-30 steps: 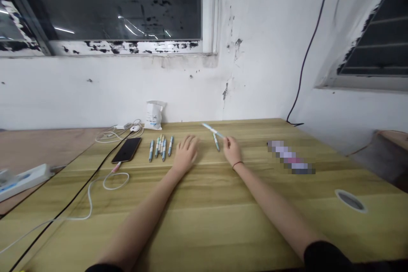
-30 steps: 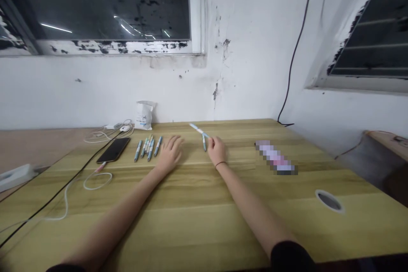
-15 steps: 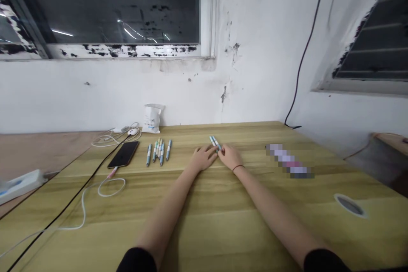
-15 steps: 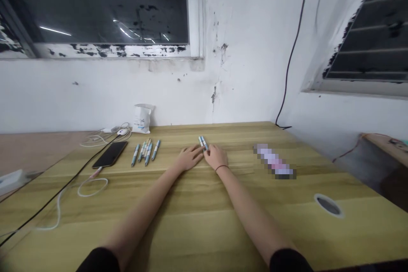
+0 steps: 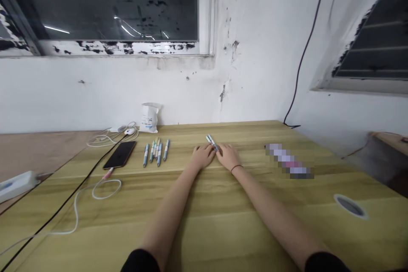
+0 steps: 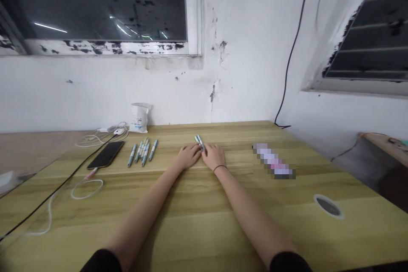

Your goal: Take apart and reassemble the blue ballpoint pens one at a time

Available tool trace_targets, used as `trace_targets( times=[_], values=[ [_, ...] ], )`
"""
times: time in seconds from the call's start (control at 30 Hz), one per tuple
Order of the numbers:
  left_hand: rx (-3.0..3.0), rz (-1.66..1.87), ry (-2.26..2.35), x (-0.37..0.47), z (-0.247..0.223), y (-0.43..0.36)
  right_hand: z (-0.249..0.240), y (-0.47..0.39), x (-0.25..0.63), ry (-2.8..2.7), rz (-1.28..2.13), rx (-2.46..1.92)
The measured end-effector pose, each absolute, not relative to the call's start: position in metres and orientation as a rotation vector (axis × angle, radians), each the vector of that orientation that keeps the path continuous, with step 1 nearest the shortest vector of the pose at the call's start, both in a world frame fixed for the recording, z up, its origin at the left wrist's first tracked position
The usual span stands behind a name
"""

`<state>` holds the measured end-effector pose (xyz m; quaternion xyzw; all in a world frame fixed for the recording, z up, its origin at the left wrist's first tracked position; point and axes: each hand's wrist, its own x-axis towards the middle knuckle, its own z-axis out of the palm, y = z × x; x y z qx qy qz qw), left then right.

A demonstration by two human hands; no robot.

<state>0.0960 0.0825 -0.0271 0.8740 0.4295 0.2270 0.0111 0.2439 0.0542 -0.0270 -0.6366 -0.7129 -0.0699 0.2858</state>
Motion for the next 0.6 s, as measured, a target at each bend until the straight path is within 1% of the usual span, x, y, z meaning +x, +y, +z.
trace_targets(
  times=[0.6],
  values=[
    [2.74, 0.706, 1.351, 0.1007, -0.0279, 0.087, -0.0273, 0.055, 0.243, -1.954, -0.206, -1.74]
  ],
)
